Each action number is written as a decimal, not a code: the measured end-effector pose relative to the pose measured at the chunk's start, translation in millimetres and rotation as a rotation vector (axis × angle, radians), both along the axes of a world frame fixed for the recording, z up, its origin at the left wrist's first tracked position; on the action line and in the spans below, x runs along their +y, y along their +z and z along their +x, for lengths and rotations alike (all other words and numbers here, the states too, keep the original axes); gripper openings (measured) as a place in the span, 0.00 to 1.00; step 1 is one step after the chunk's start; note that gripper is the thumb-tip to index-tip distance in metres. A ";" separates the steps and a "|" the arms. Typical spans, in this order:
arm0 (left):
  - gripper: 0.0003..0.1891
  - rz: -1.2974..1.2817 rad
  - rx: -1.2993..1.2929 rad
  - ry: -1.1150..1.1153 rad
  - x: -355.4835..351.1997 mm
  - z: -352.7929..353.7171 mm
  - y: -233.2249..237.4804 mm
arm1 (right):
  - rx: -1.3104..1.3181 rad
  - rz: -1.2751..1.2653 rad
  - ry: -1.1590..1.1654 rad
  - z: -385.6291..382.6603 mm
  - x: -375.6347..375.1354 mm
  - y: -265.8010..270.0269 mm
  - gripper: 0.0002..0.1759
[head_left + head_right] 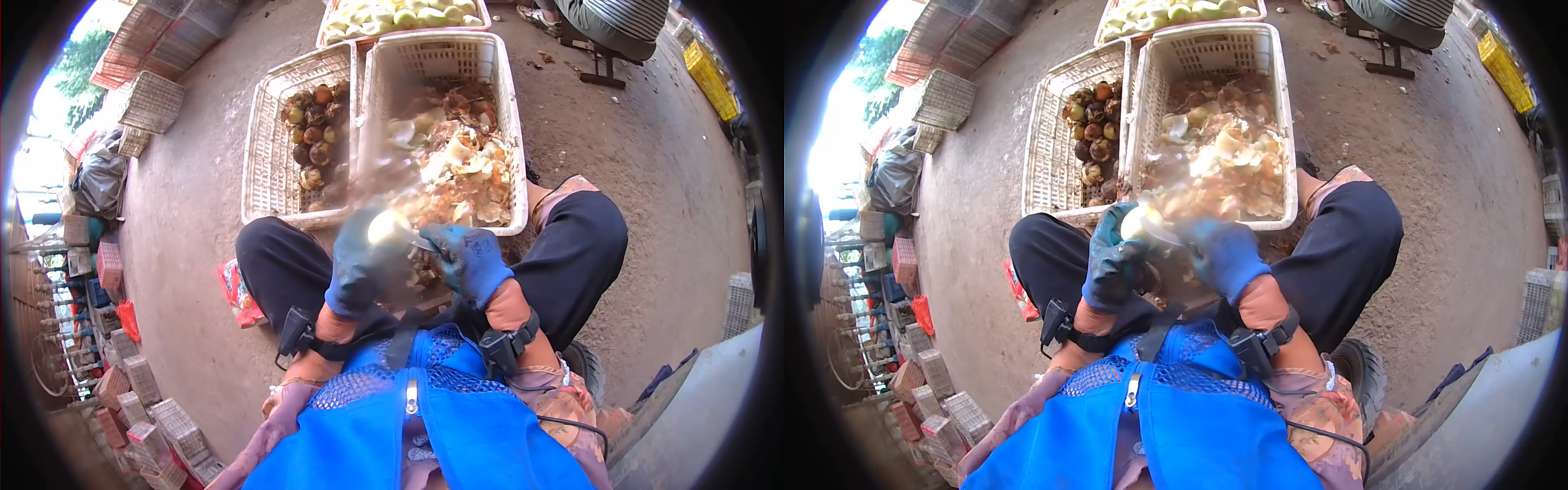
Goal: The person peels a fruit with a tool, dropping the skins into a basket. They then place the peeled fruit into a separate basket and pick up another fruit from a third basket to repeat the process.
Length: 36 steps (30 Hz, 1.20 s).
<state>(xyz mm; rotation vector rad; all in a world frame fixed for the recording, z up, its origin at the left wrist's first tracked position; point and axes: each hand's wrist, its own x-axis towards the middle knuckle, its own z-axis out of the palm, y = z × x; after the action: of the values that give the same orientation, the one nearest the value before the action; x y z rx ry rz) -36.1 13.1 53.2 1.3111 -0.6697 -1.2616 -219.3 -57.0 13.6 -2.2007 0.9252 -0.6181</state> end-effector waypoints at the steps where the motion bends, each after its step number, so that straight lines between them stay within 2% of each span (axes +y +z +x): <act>1: 0.20 -0.002 -0.001 -0.003 1.1 1.4 -2.7 | 0.068 0.021 0.009 1.3 -0.2 -1.4 0.19; 3: 0.30 -0.053 -0.137 -0.051 5.6 9.0 -15.7 | 0.134 0.040 0.017 2.2 -2.2 -4.6 0.19; 4: 0.30 -0.054 -0.138 -0.053 6.2 12.4 -21.6 | 0.186 0.041 0.019 1.5 -4.0 -6.4 0.18; 6: 0.31 -0.116 -0.296 -0.054 5.7 13.9 -24.3 | 0.239 0.043 0.019 -0.3 -8.8 -8.9 0.17; 7: 0.31 -0.118 -0.294 -0.058 6.2 11.3 -19.8 | 0.246 0.178 -0.077 -0.8 -13.1 -9.7 0.15; 8: 0.32 -0.135 -0.123 -0.054 8.4 7.8 -13.4 | 0.250 0.313 -0.174 -1.1 -15.2 -10.9 0.13; 9: 0.32 -0.152 0.048 -0.047 8.6 4.9 -7.7 | -0.125 0.342 -0.233 -0.2 -9.1 -13.8 0.10; 10: 0.32 -0.154 0.050 -0.044 8.2 7.2 -14.5 | -0.123 0.339 -0.230 2.4 -6.2 -17.7 0.10; 12: 0.33 -0.180 0.018 -0.063 7.9 12.7 -28.6 | -0.662 0.598 -0.093 8.6 -1.2 -21.2 0.14; 14: 0.34 -0.166 0.029 -0.061 11.5 8.6 -29.8 | -0.606 0.511 -0.075 8.3 1.5 -15.7 0.14; 16: 0.35 -0.156 0.042 -0.059 11.7 5.4 -30.1 | -0.445 0.213 -0.102 11.0 7.2 1.4 0.11; 17: 0.36 -0.137 -0.030 -0.106 12.8 7.1 -32.3 | -0.387 0.099 -0.112 13.1 7.2 6.6 0.07; 18: 0.37 -0.118 -0.105 -0.154 13.4 9.1 -34.7 | -0.390 0.101 -0.113 13.4 6.0 8.0 0.07; 20: 0.36 -0.125 -0.118 -0.151 15.2 12.0 -43.0 | -0.220 -0.075 -0.098 12.8 3.1 8.6 0.04; 21: 0.36 -0.134 -0.128 -0.148 15.4 11.7 -45.2 | -0.221 -0.075 -0.106 11.1 1.0 6.8 0.04; 22: 0.36 -0.134 -0.128 -0.157 13.7 6.7 -32.3 | -0.176 0.026 -0.151 8.8 -1.2 3.1 0.05; 23: 0.35 -0.102 -0.009 -0.178 14.8 1.7 -16.9 | -0.130 0.130 -0.195 6.5 -3.3 -1.1 0.05; 24: 0.34 -0.068 0.109 -0.198 15.2 -1.1 -6.9 | -0.131 0.131 -0.202 5.0 -6.5 -5.7 0.05; 26: 0.36 -0.064 0.031 -0.237 14.9 -0.5 -7.8 | -0.151 -0.137 -0.420 1.2 -14.9 -16.3 0.04; 27: 0.38 -0.086 0.138 -0.216 14.6 -2.8 -3.1 | -0.140 -0.026 -0.454 -1.1 -18.4 -18.3 0.08; 28: 0.41 -0.106 0.243 -0.195 14.4 -4.7 1.6 | -0.141 -0.026 -0.455 -4.1 -17.7 -18.3 0.08; 30: 0.44 -0.068 0.154 -0.187 13.6 -7.9 10.0 | -0.283 0.576 -0.468 -7.6 -14.9 -13.8 0.18; 32: 0.46 -0.031 0.064 -0.176 12.5 -6.5 5.2 | -0.372 0.478 -0.400 -5.4 -15.1 -33.7 0.20; 33: 0.45 -0.099 0.196 -0.166 10.8 -4.1 -2.7 | -0.458 0.381 -0.330 -1.9 -15.3 -34.2 0.23; 34: 0.44 -0.168 0.327 -0.154 11.0 -2.2 -7.9 | -0.462 0.381 -0.324 -0.2 -13.7 -33.2 0.23; 35: 0.39 -0.116 0.537 -0.083 14.5 -1.4 -11.7 | -0.453 0.447 -0.298 0.7 -11.0 -30.8 0.22; 36: 0.39 -0.117 0.536 -0.081 15.5 0.6 -15.2 | -0.441 0.514 -0.272 1.7 -9.0 -25.3 0.22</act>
<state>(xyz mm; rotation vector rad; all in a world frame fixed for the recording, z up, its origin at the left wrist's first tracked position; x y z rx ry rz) -35.5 28.6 37.9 0.8023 -0.4067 -1.5333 -217.6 -65.9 -11.8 -1.4230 1.0122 -0.8408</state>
